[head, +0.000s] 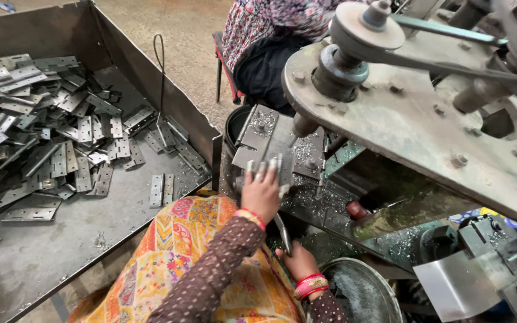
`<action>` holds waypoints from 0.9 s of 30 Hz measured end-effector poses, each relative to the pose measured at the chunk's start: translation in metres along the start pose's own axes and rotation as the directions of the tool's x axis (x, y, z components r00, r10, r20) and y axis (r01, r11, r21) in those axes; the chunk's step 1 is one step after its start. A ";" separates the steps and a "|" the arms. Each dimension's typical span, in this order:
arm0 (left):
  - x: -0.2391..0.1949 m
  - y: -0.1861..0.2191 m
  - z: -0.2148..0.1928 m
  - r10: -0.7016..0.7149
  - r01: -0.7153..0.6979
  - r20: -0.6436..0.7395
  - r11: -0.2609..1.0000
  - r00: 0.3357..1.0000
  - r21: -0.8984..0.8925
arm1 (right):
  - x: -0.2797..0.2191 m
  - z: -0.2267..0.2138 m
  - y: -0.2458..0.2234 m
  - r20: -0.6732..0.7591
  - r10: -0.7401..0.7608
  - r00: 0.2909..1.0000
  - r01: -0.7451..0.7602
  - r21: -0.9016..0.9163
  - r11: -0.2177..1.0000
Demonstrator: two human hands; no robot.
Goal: The person places metal plates onto a drill press machine and operates it to drill holes before placing the finished plates into a metal bin.
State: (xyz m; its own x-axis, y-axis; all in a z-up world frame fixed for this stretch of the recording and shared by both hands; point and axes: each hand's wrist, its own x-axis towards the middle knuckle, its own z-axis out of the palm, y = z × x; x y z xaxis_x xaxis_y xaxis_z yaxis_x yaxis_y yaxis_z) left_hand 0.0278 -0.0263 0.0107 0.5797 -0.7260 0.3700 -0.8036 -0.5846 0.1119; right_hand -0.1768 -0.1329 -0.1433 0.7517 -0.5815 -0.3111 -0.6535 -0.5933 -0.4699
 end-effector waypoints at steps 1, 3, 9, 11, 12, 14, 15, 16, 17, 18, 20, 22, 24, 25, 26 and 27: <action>0.003 0.002 0.005 -0.015 0.015 0.052 1.000 0.999 0.002 | -0.001 0.004 0.000 -0.004 0.006 1.000 -0.006 0.009 1.000; 0.023 0.004 0.016 -0.041 0.042 0.146 0.999 0.988 -0.002 | -0.001 0.006 0.004 -0.022 0.021 1.000 -0.021 0.018 1.000; 0.041 -0.007 0.036 -0.112 0.118 0.069 0.989 0.991 -0.092 | 0.003 0.047 0.027 -0.012 0.058 0.998 -0.058 -0.019 0.998; 0.043 -0.007 0.043 -0.113 0.117 0.049 0.990 0.992 -0.083 | 0.006 0.063 0.037 -0.095 0.008 0.995 -0.004 0.035 0.999; 0.040 -0.006 0.046 -0.108 0.111 0.046 0.991 0.993 -0.080 | 0.001 0.071 0.041 -0.135 -0.007 0.991 0.016 0.063 0.998; 0.041 -0.011 0.053 -0.125 0.122 -0.047 0.990 0.991 -0.066 | 0.003 0.084 0.046 -0.105 -0.023 0.994 0.026 0.032 0.999; 0.043 -0.010 0.056 -0.130 0.124 -0.098 0.990 0.987 -0.063 | 0.004 0.085 0.049 -0.096 -0.029 0.995 0.031 0.015 0.999; 0.045 -0.012 0.055 -0.115 0.109 -0.125 0.993 0.986 -0.048 | 0.013 0.081 0.048 -0.082 0.012 0.997 -0.015 -0.033 0.999; 0.042 -0.011 0.053 -0.099 0.095 -0.152 0.995 0.983 -0.033 | 0.016 0.077 0.046 -0.072 0.056 0.996 -0.061 -0.082 0.995; 0.034 -0.014 0.052 -0.081 0.081 -0.157 0.997 0.984 -0.011 | 0.012 0.079 0.044 -0.048 0.109 0.993 -0.114 -0.123 0.986; 0.035 -0.015 0.051 -0.079 0.077 -0.082 0.997 0.993 -0.026 | 0.017 0.054 0.053 -0.009 0.048 0.999 -0.049 -0.100 0.994; 0.034 -0.014 0.051 -0.082 0.080 -0.046 0.996 0.996 -0.040 | 0.020 0.047 0.057 -0.001 0.037 0.999 -0.036 -0.131 0.991; 0.035 -0.013 0.054 -0.097 0.094 -0.053 0.994 0.994 -0.050 | 0.028 0.055 0.056 -0.024 0.065 0.998 -0.068 -0.224 0.972; 0.034 -0.012 0.055 -0.097 0.093 -0.059 0.993 0.994 -0.066 | 0.023 0.068 0.055 -0.032 0.080 0.996 -0.083 -0.138 0.987; 0.036 -0.013 0.055 -0.104 0.099 -0.071 0.992 0.992 -0.080 | 0.015 0.084 0.050 -0.040 0.085 0.996 -0.087 -0.056 0.995; 0.037 -0.013 0.055 -0.112 0.105 -0.083 0.990 0.990 -0.093 | 0.009 0.092 0.049 -0.047 0.091 0.995 -0.090 0.026 0.996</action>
State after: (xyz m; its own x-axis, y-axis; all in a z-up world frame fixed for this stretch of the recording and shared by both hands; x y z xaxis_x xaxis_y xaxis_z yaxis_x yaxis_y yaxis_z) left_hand 0.0670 -0.0650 -0.0277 0.6531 -0.6233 0.4300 -0.7476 -0.6210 0.2354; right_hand -0.1937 -0.1162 -0.2457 0.6840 -0.6587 -0.3133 -0.7159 -0.5240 -0.4614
